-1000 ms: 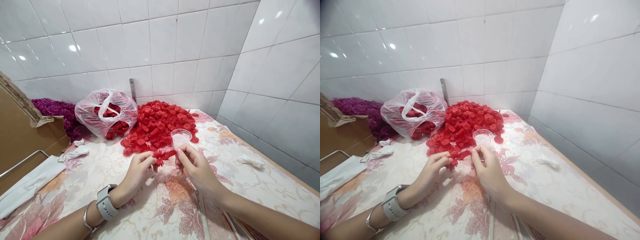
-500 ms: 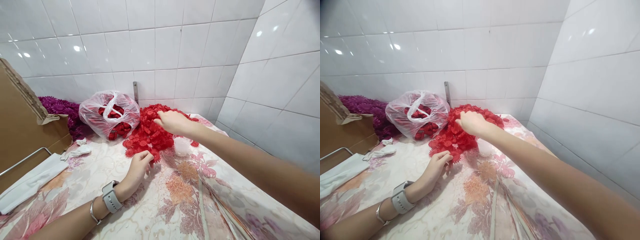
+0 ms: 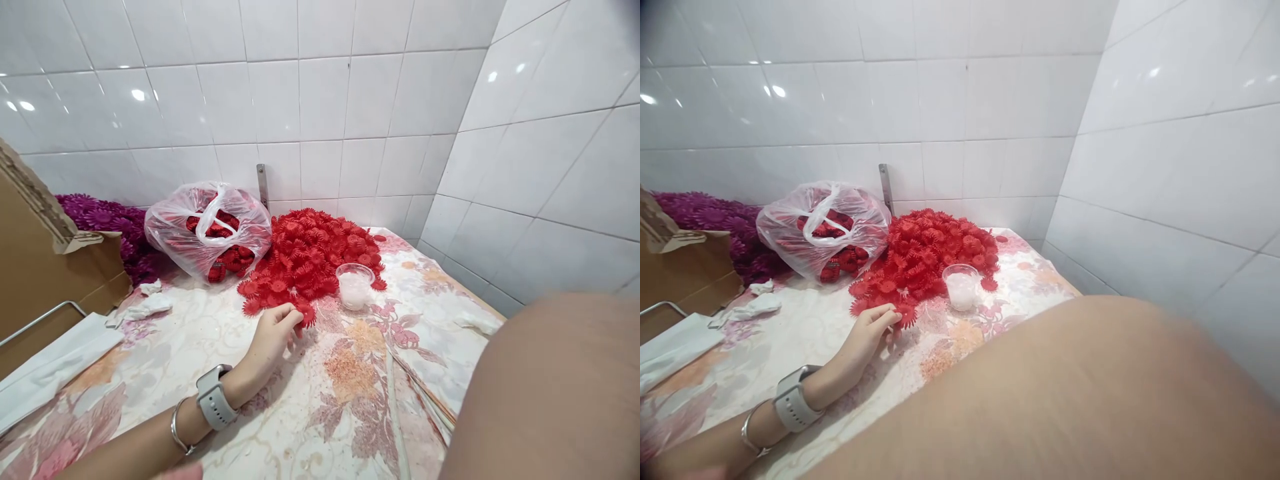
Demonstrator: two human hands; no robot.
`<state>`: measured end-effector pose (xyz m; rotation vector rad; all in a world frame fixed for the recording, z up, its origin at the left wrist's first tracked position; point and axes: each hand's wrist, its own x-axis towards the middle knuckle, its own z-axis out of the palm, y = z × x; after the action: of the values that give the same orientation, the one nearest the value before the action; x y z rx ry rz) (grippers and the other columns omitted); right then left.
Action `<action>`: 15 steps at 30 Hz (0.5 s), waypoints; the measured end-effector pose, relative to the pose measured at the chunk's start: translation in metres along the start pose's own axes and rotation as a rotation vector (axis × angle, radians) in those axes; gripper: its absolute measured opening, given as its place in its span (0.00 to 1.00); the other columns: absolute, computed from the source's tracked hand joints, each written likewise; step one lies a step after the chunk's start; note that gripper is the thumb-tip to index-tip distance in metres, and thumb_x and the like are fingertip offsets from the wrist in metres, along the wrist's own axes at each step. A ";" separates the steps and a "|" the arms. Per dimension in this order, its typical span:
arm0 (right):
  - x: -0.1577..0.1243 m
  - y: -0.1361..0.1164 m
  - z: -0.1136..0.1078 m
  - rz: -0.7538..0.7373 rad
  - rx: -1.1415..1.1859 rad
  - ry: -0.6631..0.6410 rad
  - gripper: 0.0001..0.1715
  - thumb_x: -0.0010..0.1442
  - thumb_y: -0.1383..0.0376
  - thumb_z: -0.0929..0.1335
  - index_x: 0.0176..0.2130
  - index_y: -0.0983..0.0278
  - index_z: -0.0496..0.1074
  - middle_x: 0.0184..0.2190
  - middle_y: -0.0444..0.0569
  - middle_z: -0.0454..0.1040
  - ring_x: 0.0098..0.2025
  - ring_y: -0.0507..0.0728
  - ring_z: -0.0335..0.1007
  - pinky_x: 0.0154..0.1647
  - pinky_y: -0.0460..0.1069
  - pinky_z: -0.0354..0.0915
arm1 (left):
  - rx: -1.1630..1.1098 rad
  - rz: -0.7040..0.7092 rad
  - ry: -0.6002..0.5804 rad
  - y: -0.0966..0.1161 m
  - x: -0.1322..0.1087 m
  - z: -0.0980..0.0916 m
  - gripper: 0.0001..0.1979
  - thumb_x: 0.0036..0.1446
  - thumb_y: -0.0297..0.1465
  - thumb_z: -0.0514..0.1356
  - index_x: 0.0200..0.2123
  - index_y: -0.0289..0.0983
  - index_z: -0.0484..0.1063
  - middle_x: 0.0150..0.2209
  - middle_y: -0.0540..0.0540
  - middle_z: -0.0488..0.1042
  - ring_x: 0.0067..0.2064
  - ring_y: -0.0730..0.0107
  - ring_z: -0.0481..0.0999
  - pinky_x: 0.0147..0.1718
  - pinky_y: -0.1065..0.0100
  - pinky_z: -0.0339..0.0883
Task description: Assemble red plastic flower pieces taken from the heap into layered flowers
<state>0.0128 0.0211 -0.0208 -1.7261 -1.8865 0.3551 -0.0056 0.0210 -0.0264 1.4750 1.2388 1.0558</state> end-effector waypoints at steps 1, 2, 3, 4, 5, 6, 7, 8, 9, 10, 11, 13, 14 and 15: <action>-0.001 -0.007 0.003 0.047 -0.026 0.029 0.20 0.59 0.59 0.57 0.21 0.54 0.68 0.18 0.49 0.68 0.34 0.65 0.69 0.39 0.69 0.60 | -0.001 0.000 -0.008 0.000 0.000 0.000 0.12 0.49 0.34 0.55 0.17 0.35 0.64 0.17 0.53 0.66 0.18 0.75 0.65 0.17 0.73 0.56; -0.001 -0.012 0.006 0.094 -0.053 0.056 0.19 0.60 0.61 0.57 0.22 0.55 0.69 0.20 0.50 0.70 0.35 0.66 0.69 0.41 0.70 0.59 | -0.002 0.000 -0.015 0.001 0.000 -0.001 0.12 0.48 0.33 0.55 0.16 0.36 0.62 0.15 0.54 0.64 0.17 0.76 0.63 0.16 0.73 0.54; -0.002 -0.015 0.008 0.131 -0.075 0.077 0.17 0.59 0.65 0.58 0.25 0.56 0.70 0.22 0.52 0.71 0.36 0.67 0.69 0.43 0.71 0.58 | -0.003 0.001 -0.020 0.001 0.000 -0.001 0.12 0.48 0.32 0.54 0.15 0.36 0.60 0.14 0.55 0.63 0.16 0.76 0.61 0.16 0.74 0.53; -0.003 -0.017 0.010 0.163 -0.098 0.095 0.14 0.58 0.69 0.60 0.27 0.58 0.70 0.25 0.54 0.71 0.36 0.67 0.69 0.44 0.71 0.57 | -0.003 0.003 -0.022 0.001 0.000 -0.002 0.12 0.48 0.32 0.54 0.15 0.36 0.60 0.14 0.55 0.63 0.16 0.77 0.61 0.16 0.74 0.52; -0.003 -0.016 0.013 0.191 -0.126 0.111 0.13 0.55 0.74 0.61 0.29 0.60 0.71 0.27 0.56 0.71 0.37 0.68 0.68 0.45 0.71 0.57 | -0.004 0.005 -0.022 0.002 0.000 -0.002 0.12 0.48 0.32 0.54 0.15 0.36 0.60 0.14 0.55 0.62 0.17 0.77 0.60 0.16 0.74 0.52; -0.003 -0.015 0.016 0.210 -0.154 0.124 0.15 0.53 0.79 0.61 0.31 0.62 0.71 0.29 0.58 0.71 0.37 0.68 0.68 0.45 0.71 0.57 | -0.004 0.007 -0.022 0.001 0.000 -0.003 0.12 0.48 0.32 0.54 0.16 0.36 0.60 0.14 0.55 0.63 0.17 0.77 0.60 0.17 0.74 0.52; -0.003 -0.014 0.019 0.222 -0.178 0.135 0.18 0.51 0.82 0.61 0.33 0.63 0.70 0.31 0.59 0.71 0.38 0.68 0.68 0.44 0.70 0.58 | -0.004 0.009 -0.020 0.001 0.000 -0.003 0.12 0.48 0.32 0.54 0.16 0.36 0.60 0.15 0.55 0.63 0.18 0.77 0.60 0.17 0.74 0.52; -0.003 -0.013 0.022 0.224 -0.191 0.149 0.21 0.49 0.84 0.60 0.35 0.63 0.70 0.33 0.60 0.70 0.38 0.68 0.68 0.43 0.70 0.59 | -0.006 0.010 -0.019 0.001 0.000 -0.003 0.11 0.48 0.33 0.54 0.16 0.36 0.60 0.15 0.55 0.63 0.18 0.77 0.60 0.17 0.74 0.52; -0.003 -0.014 0.024 0.216 -0.197 0.165 0.24 0.49 0.85 0.59 0.35 0.62 0.70 0.34 0.59 0.70 0.39 0.68 0.67 0.43 0.69 0.60 | -0.008 0.012 -0.017 0.000 0.000 -0.004 0.11 0.48 0.33 0.54 0.17 0.36 0.60 0.15 0.54 0.63 0.18 0.77 0.60 0.17 0.74 0.52; -0.003 -0.015 0.025 0.204 -0.208 0.181 0.25 0.48 0.86 0.59 0.36 0.61 0.70 0.35 0.59 0.70 0.40 0.67 0.67 0.42 0.69 0.60 | -0.010 0.013 -0.015 0.000 0.000 -0.004 0.11 0.48 0.33 0.54 0.17 0.36 0.61 0.16 0.54 0.64 0.19 0.77 0.60 0.17 0.74 0.52; -0.003 -0.018 0.024 0.181 -0.233 0.183 0.26 0.48 0.86 0.59 0.37 0.62 0.69 0.35 0.59 0.70 0.40 0.67 0.67 0.43 0.69 0.60 | -0.014 0.015 -0.013 -0.001 0.000 -0.004 0.11 0.48 0.33 0.54 0.17 0.36 0.61 0.17 0.53 0.65 0.19 0.76 0.61 0.17 0.74 0.53; -0.007 -0.022 0.014 0.095 -0.345 0.129 0.24 0.47 0.87 0.60 0.37 0.65 0.70 0.36 0.61 0.71 0.41 0.68 0.68 0.43 0.69 0.61 | -0.021 0.021 -0.003 -0.001 0.000 -0.003 0.11 0.48 0.34 0.54 0.18 0.36 0.63 0.19 0.52 0.67 0.19 0.76 0.62 0.18 0.73 0.55; -0.010 -0.021 0.005 0.013 -0.420 0.068 0.22 0.46 0.86 0.62 0.36 0.67 0.70 0.35 0.62 0.71 0.40 0.69 0.69 0.41 0.68 0.63 | -0.021 0.030 0.020 0.000 0.000 -0.003 0.11 0.48 0.34 0.55 0.18 0.36 0.64 0.20 0.51 0.68 0.19 0.75 0.63 0.18 0.73 0.56; -0.013 -0.016 -0.008 -0.085 -0.470 -0.007 0.19 0.46 0.85 0.63 0.35 0.69 0.70 0.35 0.62 0.72 0.38 0.69 0.70 0.38 0.67 0.65 | -0.019 0.043 0.051 0.000 -0.001 -0.003 0.10 0.47 0.34 0.56 0.18 0.36 0.65 0.20 0.50 0.69 0.20 0.74 0.63 0.19 0.72 0.56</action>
<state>0.0043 0.0051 -0.0084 -1.9219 -2.1633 -0.1290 -0.0081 0.0206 -0.0261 1.4737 1.2341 1.1369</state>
